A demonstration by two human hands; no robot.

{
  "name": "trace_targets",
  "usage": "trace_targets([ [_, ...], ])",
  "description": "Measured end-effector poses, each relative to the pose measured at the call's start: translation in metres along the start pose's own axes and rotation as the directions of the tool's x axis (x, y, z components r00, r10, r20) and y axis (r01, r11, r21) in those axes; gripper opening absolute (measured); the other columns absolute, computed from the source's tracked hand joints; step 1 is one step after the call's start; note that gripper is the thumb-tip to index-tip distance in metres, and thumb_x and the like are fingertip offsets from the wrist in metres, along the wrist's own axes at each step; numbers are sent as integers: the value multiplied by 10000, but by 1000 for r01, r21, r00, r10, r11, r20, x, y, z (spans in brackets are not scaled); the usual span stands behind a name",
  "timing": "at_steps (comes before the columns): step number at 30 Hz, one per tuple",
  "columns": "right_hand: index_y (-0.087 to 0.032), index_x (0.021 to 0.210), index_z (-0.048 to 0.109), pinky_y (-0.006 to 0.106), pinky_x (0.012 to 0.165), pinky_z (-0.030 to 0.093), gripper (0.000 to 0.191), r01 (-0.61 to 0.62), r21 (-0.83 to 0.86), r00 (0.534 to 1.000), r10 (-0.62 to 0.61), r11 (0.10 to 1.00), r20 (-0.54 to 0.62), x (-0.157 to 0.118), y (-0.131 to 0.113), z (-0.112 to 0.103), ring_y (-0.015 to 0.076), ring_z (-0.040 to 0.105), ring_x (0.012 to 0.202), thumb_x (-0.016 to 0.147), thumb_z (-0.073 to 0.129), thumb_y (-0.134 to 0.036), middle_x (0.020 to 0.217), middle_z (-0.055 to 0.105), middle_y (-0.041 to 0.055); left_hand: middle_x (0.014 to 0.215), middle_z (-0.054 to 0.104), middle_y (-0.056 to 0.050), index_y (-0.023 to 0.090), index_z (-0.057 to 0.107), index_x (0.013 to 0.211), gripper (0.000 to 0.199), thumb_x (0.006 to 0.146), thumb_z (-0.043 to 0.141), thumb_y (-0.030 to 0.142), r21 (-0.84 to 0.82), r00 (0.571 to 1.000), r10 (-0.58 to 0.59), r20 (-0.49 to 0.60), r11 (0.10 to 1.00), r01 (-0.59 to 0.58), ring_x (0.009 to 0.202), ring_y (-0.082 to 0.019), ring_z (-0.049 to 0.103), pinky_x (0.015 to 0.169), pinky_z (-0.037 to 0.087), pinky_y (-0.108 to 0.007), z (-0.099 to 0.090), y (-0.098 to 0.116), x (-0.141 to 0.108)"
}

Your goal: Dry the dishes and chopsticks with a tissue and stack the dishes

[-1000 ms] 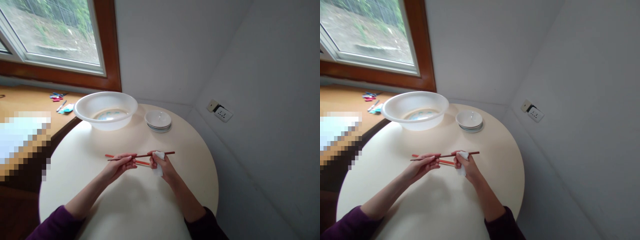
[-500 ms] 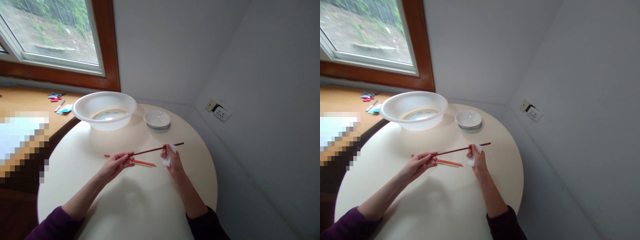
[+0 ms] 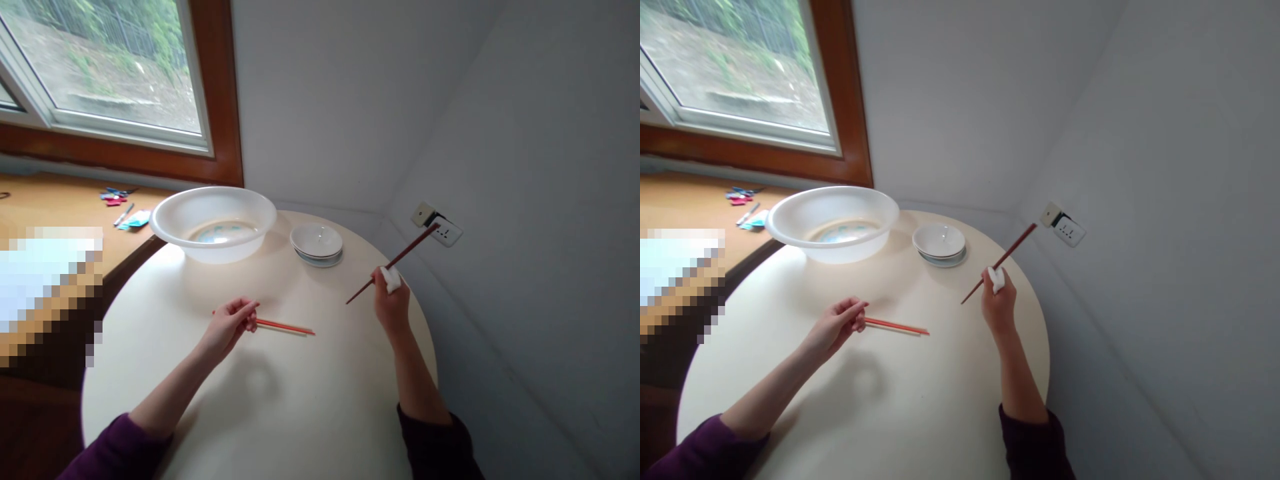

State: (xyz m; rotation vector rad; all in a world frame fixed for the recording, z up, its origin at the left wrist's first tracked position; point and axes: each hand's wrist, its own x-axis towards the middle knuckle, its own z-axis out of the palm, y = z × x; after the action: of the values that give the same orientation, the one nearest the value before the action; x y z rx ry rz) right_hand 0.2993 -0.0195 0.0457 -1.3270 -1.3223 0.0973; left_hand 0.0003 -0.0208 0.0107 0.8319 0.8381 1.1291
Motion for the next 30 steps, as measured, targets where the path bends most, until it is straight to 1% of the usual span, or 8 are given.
trace_targets([
  [1,-186,697,525,262,606,384,199,133,-150,989,-121,980,87,5,4,-4,142,476,623,850,481,-304,650,507,7,444,486,49,127,595,598,271,599,778,327,-11,999,21,-36,1000,-21,393,-35,397,416,352,-174,-1,2,1],
  [3,-179,755,551,265,659,393,112,382,-331,897,-259,863,359,9,10,-4,166,500,712,830,469,-163,732,545,42,409,414,73,132,560,564,292,598,774,328,-37,993,60,-103,997,-65,376,-22,331,393,295,-164,-5,5,3],
  [6,-172,874,600,252,692,389,252,606,-406,702,-220,684,677,4,20,9,185,510,811,757,455,-2,826,578,70,406,361,90,134,551,572,291,591,774,321,-56,974,111,-197,991,-124,383,-20,292,392,256,-165,-12,7,8],
  [8,-174,910,620,249,691,384,306,654,-431,640,-152,622,753,-1,25,20,189,510,824,739,462,25,841,586,70,413,351,93,133,560,593,283,589,772,320,-50,959,137,-248,987,-154,392,-22,287,398,252,-169,-17,9,10],
  [21,-191,1011,662,250,707,381,349,625,-418,566,-14,659,824,-11,49,50,179,525,852,785,462,-16,899,605,74,462,372,79,164,549,615,281,621,694,405,246,887,297,-352,944,-219,434,-66,340,461,308,-220,-32,19,14],
  [23,-185,1054,650,249,722,386,352,603,-415,571,-5,682,821,-12,51,50,179,532,867,790,479,-28,918,608,76,491,445,50,171,570,610,261,642,658,415,477,873,374,-312,857,-197,471,-93,394,495,327,-239,-37,23,14],
  [26,-175,1079,641,250,729,393,336,578,-409,575,3,706,818,-14,52,50,178,541,862,803,496,-53,916,608,80,641,593,-12,183,634,651,215,675,602,395,823,884,431,-183,559,-103,568,-149,487,592,374,-281,-49,29,14],
  [30,-165,1090,633,254,744,402,345,572,-398,582,-13,717,813,-16,53,49,177,538,860,800,493,-42,916,609,78,888,629,-78,182,700,784,263,726,518,363,949,937,337,-95,315,-17,718,-208,567,732,395,-339,-65,28,16],
])
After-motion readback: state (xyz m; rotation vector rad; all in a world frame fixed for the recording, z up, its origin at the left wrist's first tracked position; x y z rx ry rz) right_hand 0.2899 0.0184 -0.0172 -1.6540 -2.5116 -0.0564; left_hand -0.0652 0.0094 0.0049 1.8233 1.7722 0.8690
